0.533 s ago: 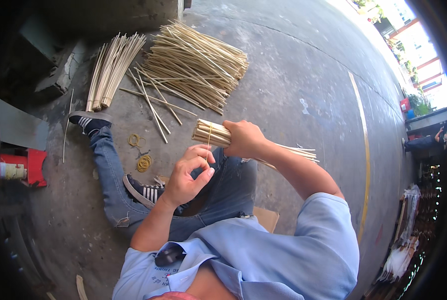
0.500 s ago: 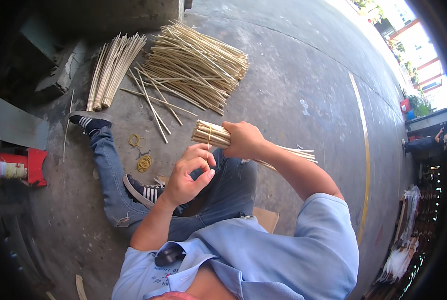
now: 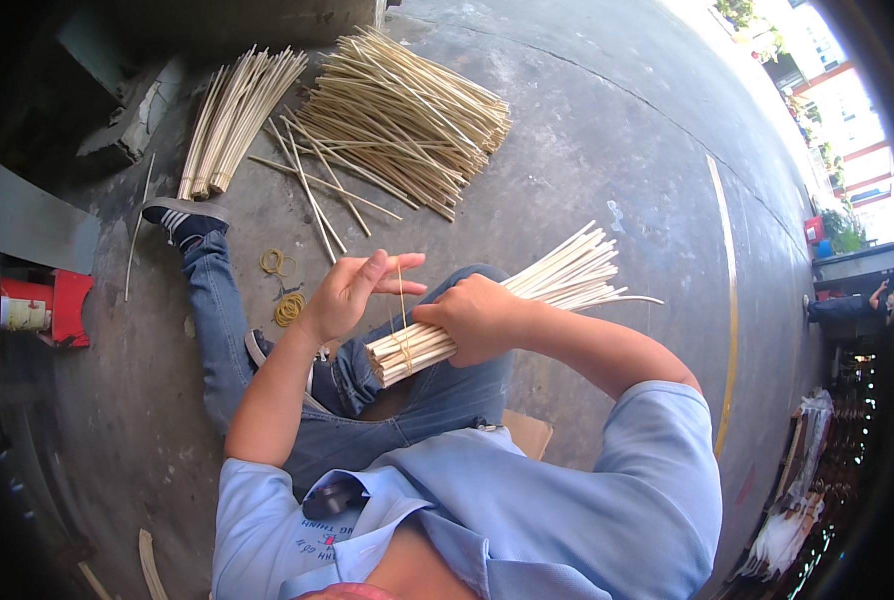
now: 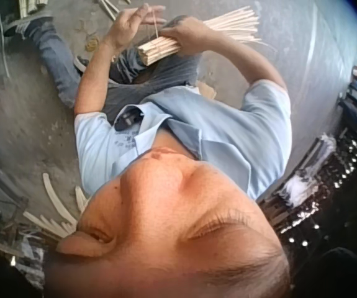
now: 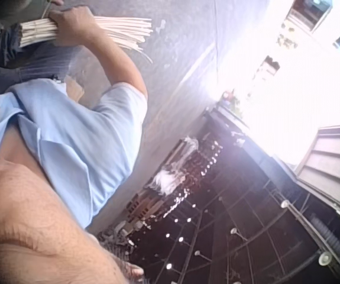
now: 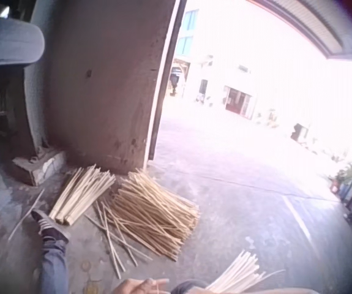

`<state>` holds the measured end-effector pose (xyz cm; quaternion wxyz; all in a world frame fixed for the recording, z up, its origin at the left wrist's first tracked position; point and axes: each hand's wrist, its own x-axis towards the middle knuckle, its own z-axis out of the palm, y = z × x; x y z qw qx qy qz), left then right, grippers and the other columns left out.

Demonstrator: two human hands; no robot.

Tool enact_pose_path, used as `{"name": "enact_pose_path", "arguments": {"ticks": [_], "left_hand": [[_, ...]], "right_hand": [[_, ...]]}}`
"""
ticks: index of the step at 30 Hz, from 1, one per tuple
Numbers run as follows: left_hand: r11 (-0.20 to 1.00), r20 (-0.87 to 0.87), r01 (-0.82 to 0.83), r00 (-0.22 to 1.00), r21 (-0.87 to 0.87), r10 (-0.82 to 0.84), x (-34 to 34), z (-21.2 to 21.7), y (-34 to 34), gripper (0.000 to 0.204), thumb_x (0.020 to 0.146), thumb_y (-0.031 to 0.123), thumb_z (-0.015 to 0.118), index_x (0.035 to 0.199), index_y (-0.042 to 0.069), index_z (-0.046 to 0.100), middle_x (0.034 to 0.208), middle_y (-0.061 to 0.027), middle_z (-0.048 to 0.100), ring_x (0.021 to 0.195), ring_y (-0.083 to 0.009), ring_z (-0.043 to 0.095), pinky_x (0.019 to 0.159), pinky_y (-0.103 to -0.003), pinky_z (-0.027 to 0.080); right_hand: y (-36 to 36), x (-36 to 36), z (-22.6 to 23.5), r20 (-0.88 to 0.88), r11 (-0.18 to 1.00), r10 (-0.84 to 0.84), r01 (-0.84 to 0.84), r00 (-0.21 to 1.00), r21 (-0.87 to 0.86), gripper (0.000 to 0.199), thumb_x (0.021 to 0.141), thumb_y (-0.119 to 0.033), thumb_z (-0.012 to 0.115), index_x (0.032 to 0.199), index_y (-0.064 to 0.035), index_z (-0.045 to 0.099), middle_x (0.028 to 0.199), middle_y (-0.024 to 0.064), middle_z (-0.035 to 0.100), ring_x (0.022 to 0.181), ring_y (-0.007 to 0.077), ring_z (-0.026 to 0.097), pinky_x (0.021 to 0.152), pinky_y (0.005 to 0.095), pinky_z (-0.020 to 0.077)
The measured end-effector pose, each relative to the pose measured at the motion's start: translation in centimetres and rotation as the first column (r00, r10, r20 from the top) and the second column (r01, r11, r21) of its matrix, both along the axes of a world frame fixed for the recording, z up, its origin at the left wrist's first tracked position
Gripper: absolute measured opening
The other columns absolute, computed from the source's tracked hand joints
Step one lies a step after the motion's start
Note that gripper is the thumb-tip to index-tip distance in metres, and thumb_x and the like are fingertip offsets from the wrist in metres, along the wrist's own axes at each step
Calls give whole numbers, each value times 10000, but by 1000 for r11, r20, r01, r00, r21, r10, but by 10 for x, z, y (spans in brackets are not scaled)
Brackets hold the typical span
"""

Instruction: The person sits on the floor and repeatedly gathers thin wooden sticks into bundles, aligns them, and secures them with rubber bands. The person places completed bundles on the floor and continues the process with new sticks.

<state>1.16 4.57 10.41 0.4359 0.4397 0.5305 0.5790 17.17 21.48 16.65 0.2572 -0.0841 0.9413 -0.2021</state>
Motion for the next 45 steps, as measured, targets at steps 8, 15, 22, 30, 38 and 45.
{"name": "enact_pose_path", "arguments": {"ticks": [8, 15, 22, 30, 38, 45], "left_hand": [[980, 314, 86, 939, 179, -140, 42, 38, -18, 761, 1032, 531, 556, 1412, -123, 479, 1044, -151, 710, 814, -150, 654, 775, -289, 535], [970, 71, -210, 973, -122, 219, 67, 7, -38, 228, 1023, 133, 629, 990, -88, 676, 1054, -78, 645, 648, -63, 597, 553, -214, 486], [938, -352, -118, 906, 327, 237, 59, 26, -37, 148, 887, 82, 684, 779, 36, 594, 953, -74, 655, 857, -244, 660, 987, -404, 497], [912, -186, -277, 921, 301, 341, 47, 21, -34, 275, 944, 177, 664, 1161, 19, 605, 697, -30, 580, 718, -162, 592, 1149, -511, 391], [716, 905, -559, 327, 419, -274, 54, 40, -4, 910, 1043, 548, 504, 1653, 184, -65, 1224, -302, 668, 726, -160, 517, 1028, -429, 465], [754, 794, -299, 402, 584, -455, 34, 45, 0, 1230, 822, 865, 539, 1588, 350, -274, 1582, -436, 223, 847, -234, 454, 781, -359, 445]], "right_hand": [[13, 4, -22, 66, 815, -568, 549, 820, 188, 463, 693, -310, 799, 1071, -95, 640, 907, 154, 729, 916, 358, 718, 807, 458, 569], [35, 9, -13, 79, 718, -679, 683, 730, -136, 432, 680, -237, 802, 1045, -47, 670, 922, 178, 737, 885, 338, 720, 799, 432, 555], [37, 14, -10, 9, 700, -700, 689, 714, -190, 431, 679, -214, 805, 1040, -26, 663, 901, 185, 733, 861, 328, 718, 782, 428, 546], [37, 23, 6, -95, 547, -809, 683, 581, -485, 395, 692, -139, 786, 1039, -9, 649, 859, 113, 704, 799, 190, 673, 770, 356, 536], [31, 33, 18, -488, 675, -736, 470, 468, -569, 404, 691, -99, 805, 1042, -13, 624, 815, 104, 683, 746, 189, 678, 709, 328, 525], [31, 24, 27, -680, 858, -510, 365, 526, -361, 441, 666, -108, 829, 1054, -42, 630, 865, 123, 716, 772, 277, 723, 694, 357, 551]]}}
